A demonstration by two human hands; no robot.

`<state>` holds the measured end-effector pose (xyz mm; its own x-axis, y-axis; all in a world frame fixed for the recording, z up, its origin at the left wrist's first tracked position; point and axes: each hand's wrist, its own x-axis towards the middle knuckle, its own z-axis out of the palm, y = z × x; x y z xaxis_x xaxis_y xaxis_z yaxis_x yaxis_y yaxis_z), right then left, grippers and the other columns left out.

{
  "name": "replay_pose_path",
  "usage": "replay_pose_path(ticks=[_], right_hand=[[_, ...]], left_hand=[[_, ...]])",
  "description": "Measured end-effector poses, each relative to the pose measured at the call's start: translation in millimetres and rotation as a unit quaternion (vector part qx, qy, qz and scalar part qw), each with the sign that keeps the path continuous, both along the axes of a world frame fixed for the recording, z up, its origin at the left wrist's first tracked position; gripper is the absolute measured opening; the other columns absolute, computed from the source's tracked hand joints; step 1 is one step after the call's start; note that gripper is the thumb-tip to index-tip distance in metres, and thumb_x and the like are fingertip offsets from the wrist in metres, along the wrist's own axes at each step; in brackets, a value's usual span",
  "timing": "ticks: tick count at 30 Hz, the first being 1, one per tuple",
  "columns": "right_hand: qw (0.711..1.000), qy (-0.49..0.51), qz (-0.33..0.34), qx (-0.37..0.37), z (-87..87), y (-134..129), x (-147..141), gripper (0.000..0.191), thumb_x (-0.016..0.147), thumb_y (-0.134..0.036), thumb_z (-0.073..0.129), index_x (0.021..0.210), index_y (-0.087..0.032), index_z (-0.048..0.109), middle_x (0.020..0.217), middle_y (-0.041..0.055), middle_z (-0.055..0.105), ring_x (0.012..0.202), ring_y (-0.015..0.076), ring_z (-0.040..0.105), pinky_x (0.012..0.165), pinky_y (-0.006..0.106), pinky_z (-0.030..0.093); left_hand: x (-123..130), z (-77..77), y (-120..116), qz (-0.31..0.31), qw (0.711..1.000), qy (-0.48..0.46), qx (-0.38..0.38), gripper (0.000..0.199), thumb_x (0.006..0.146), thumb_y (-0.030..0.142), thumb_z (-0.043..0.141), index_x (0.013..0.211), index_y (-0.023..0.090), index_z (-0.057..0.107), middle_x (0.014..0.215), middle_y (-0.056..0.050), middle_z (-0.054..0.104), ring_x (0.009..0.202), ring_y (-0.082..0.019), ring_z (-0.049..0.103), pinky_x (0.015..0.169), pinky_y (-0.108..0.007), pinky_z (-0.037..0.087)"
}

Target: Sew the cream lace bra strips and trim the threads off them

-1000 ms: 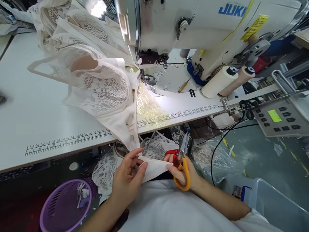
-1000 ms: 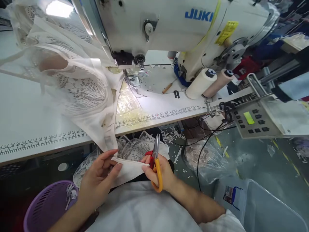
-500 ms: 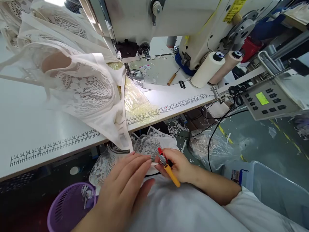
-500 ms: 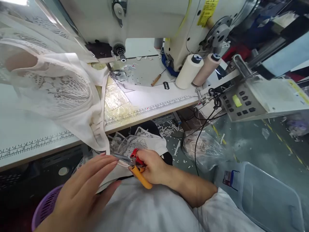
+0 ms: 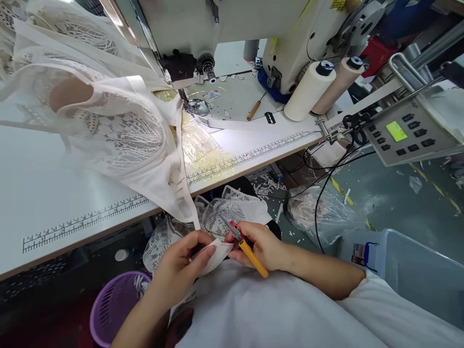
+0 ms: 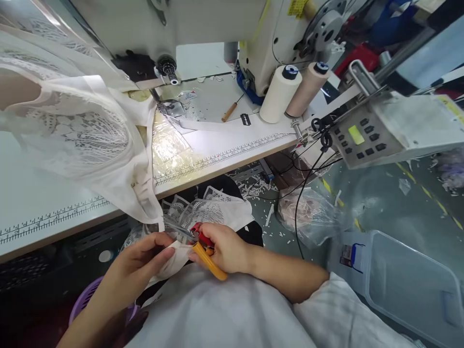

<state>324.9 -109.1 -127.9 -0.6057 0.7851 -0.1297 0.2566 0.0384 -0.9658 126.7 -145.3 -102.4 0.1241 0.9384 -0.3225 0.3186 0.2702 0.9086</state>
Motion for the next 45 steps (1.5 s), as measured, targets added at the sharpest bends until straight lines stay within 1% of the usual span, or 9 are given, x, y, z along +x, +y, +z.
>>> replay_pose_path(ticks=[5, 9, 14, 16, 18, 21, 25, 31, 45], right_hand=[[1.000, 0.026, -0.002, -0.011, -3.0, 1.8, -9.1, 0.022, 0.073, -0.036, 0.058, 0.069, -0.022, 0.042, 0.064, -0.0014, 0.052, 0.056, 0.0126, 0.048, 0.050, 0.024, 0.042], [1.000, 0.025, -0.017, -0.005, -5.1, 1.3, -14.9, 0.022, 0.068, -0.033, 0.061, 0.065, -0.021, 0.042, 0.059, -0.0046, 0.046, 0.054, 0.0108, 0.042, 0.047, 0.023, 0.036], [0.980, 0.075, 0.027, -0.181, 14.4, 2.0, -8.8, 0.017, 0.071, -0.030, 0.058, 0.072, -0.020, 0.044, 0.062, -0.0034, 0.051, 0.053, 0.0094, 0.045, 0.048, 0.022, 0.040], [0.973, 0.074, 0.065, -0.207, 23.9, 6.7, -1.0, 0.016, 0.075, -0.031, 0.057, 0.078, -0.020, 0.046, 0.065, -0.0025, 0.053, 0.053, 0.0095, 0.048, 0.049, 0.022, 0.042], [0.979, 0.045, 0.089, -0.179, 27.7, 13.4, 8.8, 0.021, 0.076, -0.036, 0.059, 0.080, -0.020, 0.045, 0.069, -0.0009, 0.056, 0.056, 0.0106, 0.050, 0.051, 0.023, 0.043], [0.986, -0.034, 0.153, -0.064, 21.3, 22.9, 25.5, 0.037, 0.074, -0.053, 0.061, 0.076, -0.022, 0.041, 0.073, 0.0004, 0.053, 0.061, 0.0130, 0.049, 0.054, 0.025, 0.042], [0.953, -0.149, 0.257, 0.051, 8.6, 26.6, 45.4, 0.052, 0.076, -0.073, 0.046, 0.069, -0.022, 0.034, 0.065, -0.0022, 0.042, 0.057, 0.0123, 0.037, 0.050, 0.026, 0.032], [0.939, -0.208, 0.264, 0.073, 14.8, 23.1, 51.5, 0.055, 0.079, -0.076, 0.036, 0.067, -0.022, 0.033, 0.063, -0.0024, 0.040, 0.054, 0.0117, 0.032, 0.049, 0.025, 0.027], [0.941, -0.264, 0.213, 0.022, 20.3, 20.1, 47.0, 0.061, 0.071, -0.080, 0.046, 0.062, -0.022, 0.030, 0.057, -0.0028, 0.040, 0.049, 0.0107, 0.029, 0.047, 0.025, 0.022]], left_hand=[[-4.4, -4.2, -3.8, 0.062, 0.996, -0.029, -0.053, 0.024, 0.078, 0.043, 0.062, 0.071, 0.020, 0.060, 0.060, 0.002, 0.056, 0.051, -0.011, 0.047, 0.047, -0.021, 0.039], [-6.6, -6.6, -2.8, 0.063, 0.997, -0.009, -0.044, 0.023, 0.077, 0.042, 0.063, 0.071, 0.020, 0.059, 0.059, 0.002, 0.055, 0.052, -0.012, 0.047, 0.046, -0.020, 0.039], [-3.9, 2.4, 1.2, 0.039, 0.997, -0.037, -0.060, 0.026, 0.078, 0.044, 0.062, 0.072, 0.018, 0.061, 0.063, -0.001, 0.058, 0.054, -0.013, 0.049, 0.044, -0.020, 0.039], [1.5, 8.0, 3.8, 0.046, 0.993, -0.084, -0.063, 0.024, 0.076, 0.042, 0.064, 0.071, 0.018, 0.062, 0.068, -0.002, 0.060, 0.058, -0.013, 0.052, 0.048, -0.021, 0.042], [7.7, 10.7, 6.3, 0.059, 0.987, -0.131, -0.078, 0.023, 0.073, 0.040, 0.067, 0.070, 0.018, 0.061, 0.067, -0.002, 0.059, 0.057, -0.013, 0.051, 0.049, -0.020, 0.042], [15.0, 7.7, 8.6, 0.047, 0.975, -0.178, -0.121, 0.028, 0.072, 0.045, 0.066, 0.068, 0.019, 0.058, 0.056, 0.002, 0.050, 0.045, -0.009, 0.038, 0.039, -0.018, 0.031], [18.9, -0.1, 9.0, 0.040, 0.973, -0.182, -0.138, 0.031, 0.073, 0.050, 0.062, 0.067, 0.019, 0.057, 0.054, 0.004, 0.046, 0.043, -0.008, 0.029, 0.036, -0.018, 0.022], [20.0, -6.6, 10.6, 0.060, 0.984, -0.143, -0.086, 0.027, 0.076, 0.043, 0.059, 0.064, 0.019, 0.056, 0.058, 0.002, 0.050, 0.050, -0.010, 0.039, 0.043, -0.019, 0.032], [22.9, -4.1, 11.6, 0.077, 0.986, -0.115, -0.094, 0.027, 0.076, 0.042, 0.057, 0.064, 0.018, 0.054, 0.057, 0.002, 0.049, 0.050, -0.010, 0.039, 0.044, -0.019, 0.033]])
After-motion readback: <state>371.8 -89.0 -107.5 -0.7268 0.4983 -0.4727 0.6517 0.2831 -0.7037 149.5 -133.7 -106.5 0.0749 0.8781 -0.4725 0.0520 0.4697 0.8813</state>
